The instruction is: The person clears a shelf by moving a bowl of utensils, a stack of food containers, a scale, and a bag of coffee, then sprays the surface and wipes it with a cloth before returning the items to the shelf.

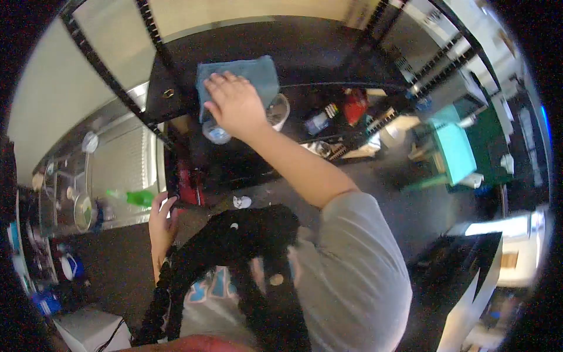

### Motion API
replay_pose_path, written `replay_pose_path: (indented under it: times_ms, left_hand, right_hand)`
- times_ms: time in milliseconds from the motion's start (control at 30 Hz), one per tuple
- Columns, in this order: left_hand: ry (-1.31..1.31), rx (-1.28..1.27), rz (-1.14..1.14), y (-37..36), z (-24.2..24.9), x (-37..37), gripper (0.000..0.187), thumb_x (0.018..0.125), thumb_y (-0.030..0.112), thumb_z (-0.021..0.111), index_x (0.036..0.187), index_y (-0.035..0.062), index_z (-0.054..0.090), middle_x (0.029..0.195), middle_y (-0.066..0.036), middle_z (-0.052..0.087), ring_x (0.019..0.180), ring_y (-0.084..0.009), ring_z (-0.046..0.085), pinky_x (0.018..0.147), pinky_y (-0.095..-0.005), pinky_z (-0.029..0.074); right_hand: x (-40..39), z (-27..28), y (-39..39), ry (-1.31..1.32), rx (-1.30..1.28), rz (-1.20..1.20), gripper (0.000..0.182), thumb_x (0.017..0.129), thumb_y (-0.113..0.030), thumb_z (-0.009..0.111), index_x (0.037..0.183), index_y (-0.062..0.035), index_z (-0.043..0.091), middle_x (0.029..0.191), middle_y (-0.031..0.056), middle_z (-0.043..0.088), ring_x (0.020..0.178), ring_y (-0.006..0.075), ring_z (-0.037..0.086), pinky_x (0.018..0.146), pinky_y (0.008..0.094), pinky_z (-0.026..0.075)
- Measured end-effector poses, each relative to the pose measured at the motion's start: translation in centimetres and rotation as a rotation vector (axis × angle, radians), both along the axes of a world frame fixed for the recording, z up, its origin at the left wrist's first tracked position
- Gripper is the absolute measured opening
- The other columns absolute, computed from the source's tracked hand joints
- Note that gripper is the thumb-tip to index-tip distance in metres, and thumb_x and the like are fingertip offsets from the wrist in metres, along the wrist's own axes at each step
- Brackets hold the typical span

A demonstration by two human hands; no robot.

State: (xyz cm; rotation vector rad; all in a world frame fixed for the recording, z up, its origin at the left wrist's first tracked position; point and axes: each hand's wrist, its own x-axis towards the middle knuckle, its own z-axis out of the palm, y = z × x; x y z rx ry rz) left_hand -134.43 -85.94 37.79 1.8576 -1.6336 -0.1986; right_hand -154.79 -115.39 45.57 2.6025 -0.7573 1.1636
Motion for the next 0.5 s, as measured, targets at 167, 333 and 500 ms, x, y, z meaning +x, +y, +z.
replay_pose_path:
  times_ms: [167,333,500]
  left_hand:
    - [-0.070,0.057,-0.146,-2.1,-0.4,-0.6,0.030,0.083,-0.002,0.064,0.112,0.0041,0.066,0.122,-0.018,0.060,0.108,-0.0391,0.061,0.092,-0.0416,0.050]
    - [-0.105,0.069,-0.133,-4.3,-0.8,-0.6,0.027,0.083,-0.002,0.063,0.109,0.0027,0.066,0.116,-0.016,0.063,0.101,-0.0372,0.063,0.087,-0.0408,0.052]
    - [-0.144,0.095,-0.118,-6.2,-0.8,-1.2,0.023,0.084,0.000,0.062,0.106,0.0007,0.066,0.108,-0.017,0.064,0.096,-0.0372,0.064,0.083,-0.0407,0.052]
  right_hand:
    - [-5.7,-2.6,-3.2,-0.023,-0.173,-0.061,0.054,0.077,-0.035,0.075,0.127,-0.0217,0.060,0.132,-0.0003,0.060,0.118,0.0232,0.058,0.097,0.0419,0.044]
    - [-16.7,-3.6,-9.0,-0.032,-0.343,-0.142,0.050,0.081,-0.041,0.068,0.127,-0.0217,0.062,0.128,-0.0006,0.062,0.115,0.0227,0.059,0.094,0.0426,0.044]
    - [-28.0,-4.6,-14.9,-0.076,-0.385,-0.253,0.047,0.094,-0.048,0.050,0.126,-0.0155,0.062,0.128,0.0043,0.063,0.113,0.0270,0.059,0.093,0.0448,0.041]
